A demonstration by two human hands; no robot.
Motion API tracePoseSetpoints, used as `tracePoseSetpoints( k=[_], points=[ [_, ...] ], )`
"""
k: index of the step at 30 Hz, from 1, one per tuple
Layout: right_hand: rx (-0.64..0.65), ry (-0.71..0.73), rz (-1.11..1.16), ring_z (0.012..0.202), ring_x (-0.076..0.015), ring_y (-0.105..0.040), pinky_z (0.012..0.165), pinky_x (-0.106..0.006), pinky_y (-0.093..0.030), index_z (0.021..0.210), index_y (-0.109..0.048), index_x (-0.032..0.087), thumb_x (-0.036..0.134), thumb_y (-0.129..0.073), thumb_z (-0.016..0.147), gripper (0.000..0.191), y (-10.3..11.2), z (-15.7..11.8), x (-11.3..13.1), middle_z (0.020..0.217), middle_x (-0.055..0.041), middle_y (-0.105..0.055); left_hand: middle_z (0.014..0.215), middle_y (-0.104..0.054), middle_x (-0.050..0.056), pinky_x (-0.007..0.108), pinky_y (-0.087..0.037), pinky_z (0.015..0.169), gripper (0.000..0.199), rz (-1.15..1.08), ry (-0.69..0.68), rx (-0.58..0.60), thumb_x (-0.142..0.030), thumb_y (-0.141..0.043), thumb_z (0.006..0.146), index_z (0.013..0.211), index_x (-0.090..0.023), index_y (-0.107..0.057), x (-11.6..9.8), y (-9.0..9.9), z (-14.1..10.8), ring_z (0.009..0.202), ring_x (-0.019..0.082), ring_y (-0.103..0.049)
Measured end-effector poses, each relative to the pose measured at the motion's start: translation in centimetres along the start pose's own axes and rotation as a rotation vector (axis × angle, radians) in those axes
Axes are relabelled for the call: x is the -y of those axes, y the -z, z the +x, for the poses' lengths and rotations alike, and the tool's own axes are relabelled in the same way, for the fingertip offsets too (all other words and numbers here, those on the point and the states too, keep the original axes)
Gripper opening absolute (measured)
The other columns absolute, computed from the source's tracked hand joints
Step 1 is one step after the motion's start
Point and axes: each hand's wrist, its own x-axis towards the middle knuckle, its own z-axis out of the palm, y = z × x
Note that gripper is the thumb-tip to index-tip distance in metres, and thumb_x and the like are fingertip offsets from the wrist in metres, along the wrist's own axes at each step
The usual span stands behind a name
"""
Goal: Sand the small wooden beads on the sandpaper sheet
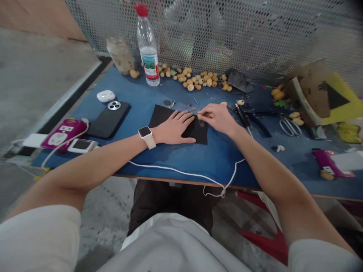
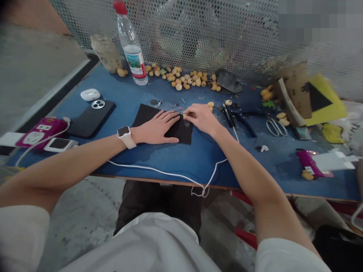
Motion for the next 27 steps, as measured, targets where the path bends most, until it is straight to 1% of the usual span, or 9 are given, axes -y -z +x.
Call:
tracePoseSetpoints(
  k=[3,8,12,16,18,21,22,25,27],
  points=[
    [0.069,0.039,0.002,0.093,-0.0309,-0.079,0.094,-0.049,-0.063,0.107,-0.093,0.027,0.048,-0.086,0.109,0.023,-0.03,0.06,0.21,0.103,-0.0108,-0.088,0.204,-0.03,0.028,0.067,-0.014,0.157,0.124,-0.008,-0.01,-0.004,-0.099,-0.04,0.116,0.196,-0.004,-0.033,0.07,-0.06,-0.03,0.191,0.048,-0.025],
    [-0.024,-0.029,-0.035,0.093,-0.031,-0.076,0.096,-0.052,-0.063,0.111,-0.094,0.027,0.05,-0.083,0.111,0.025,-0.26,0.08,0.32,0.104,-0.0117,-0.086,0.203,-0.03,0.029,0.067,-0.014,0.156,0.124,-0.002,-0.005,-0.011,-0.099,-0.042,0.116,0.195,-0.003,-0.035,0.08,-0.05,-0.04,0.191,0.05,-0.025],
    [0.063,-0.015,-0.006,0.089,-0.0291,-0.075,0.094,-0.052,-0.064,0.116,-0.095,0.03,0.056,-0.085,0.11,0.028,-0.33,-0.03,0.44,0.103,-0.0089,-0.084,0.203,-0.033,0.028,0.071,-0.016,0.155,0.121,-0.017,-0.019,-0.023,-0.097,-0.043,0.116,0.196,-0.006,-0.035,0.18,-0.13,-0.06,0.19,0.051,-0.027],
    [-0.009,-0.054,-0.048,0.094,-0.0312,-0.075,0.099,-0.055,-0.064,0.115,-0.095,0.028,0.055,-0.081,0.114,0.029,-0.35,0.11,0.44,0.105,-0.0111,-0.083,0.203,-0.033,0.028,0.07,-0.016,0.156,0.12,-0.002,-0.02,-0.035,-0.096,-0.043,0.117,0.194,-0.004,-0.037,0.03,0.0,-0.11,0.19,0.051,-0.028],
    [0.003,-0.047,-0.053,0.094,-0.0314,-0.075,0.101,-0.055,-0.064,0.116,-0.095,0.029,0.053,-0.082,0.114,0.028,-0.36,0.13,0.49,0.107,-0.0114,-0.083,0.202,-0.033,0.029,0.069,-0.016,0.156,0.121,0.008,-0.012,-0.029,-0.096,-0.043,0.117,0.194,-0.003,-0.037,-0.12,0.16,-0.12,0.19,0.05,-0.028],
    [0.075,-0.006,-0.029,0.094,-0.0313,-0.076,0.099,-0.055,-0.065,0.12,-0.096,0.03,0.05,-0.082,0.113,0.025,-0.36,0.0,0.57,0.108,-0.0108,-0.084,0.202,-0.032,0.03,0.069,-0.016,0.156,0.123,0.008,-0.001,0.0,-0.096,-0.046,0.117,0.195,-0.001,-0.034,-0.28,0.33,-0.11,0.19,0.051,-0.026],
    [0.073,-0.004,-0.028,0.095,-0.0318,-0.076,0.1,-0.055,-0.065,0.121,-0.096,0.03,0.049,-0.082,0.113,0.025,-0.35,-0.02,0.56,0.109,-0.0111,-0.085,0.203,-0.032,0.03,0.069,-0.015,0.156,0.123,0.007,0.0,0.009,-0.095,-0.046,0.117,0.195,-0.001,-0.034,-0.3,0.35,-0.1,0.191,0.051,-0.026],
    [0.002,-0.037,-0.046,0.102,-0.0344,-0.078,0.104,-0.058,-0.065,0.12,-0.096,0.029,0.048,-0.081,0.114,0.025,-0.3,0.05,0.46,0.112,-0.0131,-0.086,0.203,-0.03,0.03,0.069,-0.014,0.157,0.122,0.009,0.003,0.004,-0.095,-0.046,0.117,0.195,-0.001,-0.035,-0.25,0.3,-0.07,0.191,0.051,-0.024],
    [0.008,-0.037,-0.033,0.105,-0.0348,-0.079,0.106,-0.058,-0.065,0.12,-0.096,0.029,0.049,-0.081,0.114,0.026,-0.31,0.09,0.51,0.116,-0.0133,-0.088,0.203,-0.03,0.029,0.069,-0.014,0.157,0.121,0.005,0.003,-0.008,-0.095,-0.045,0.117,0.195,-0.003,-0.035,-0.2,0.26,-0.06,0.191,0.051,-0.024]
  ],
)
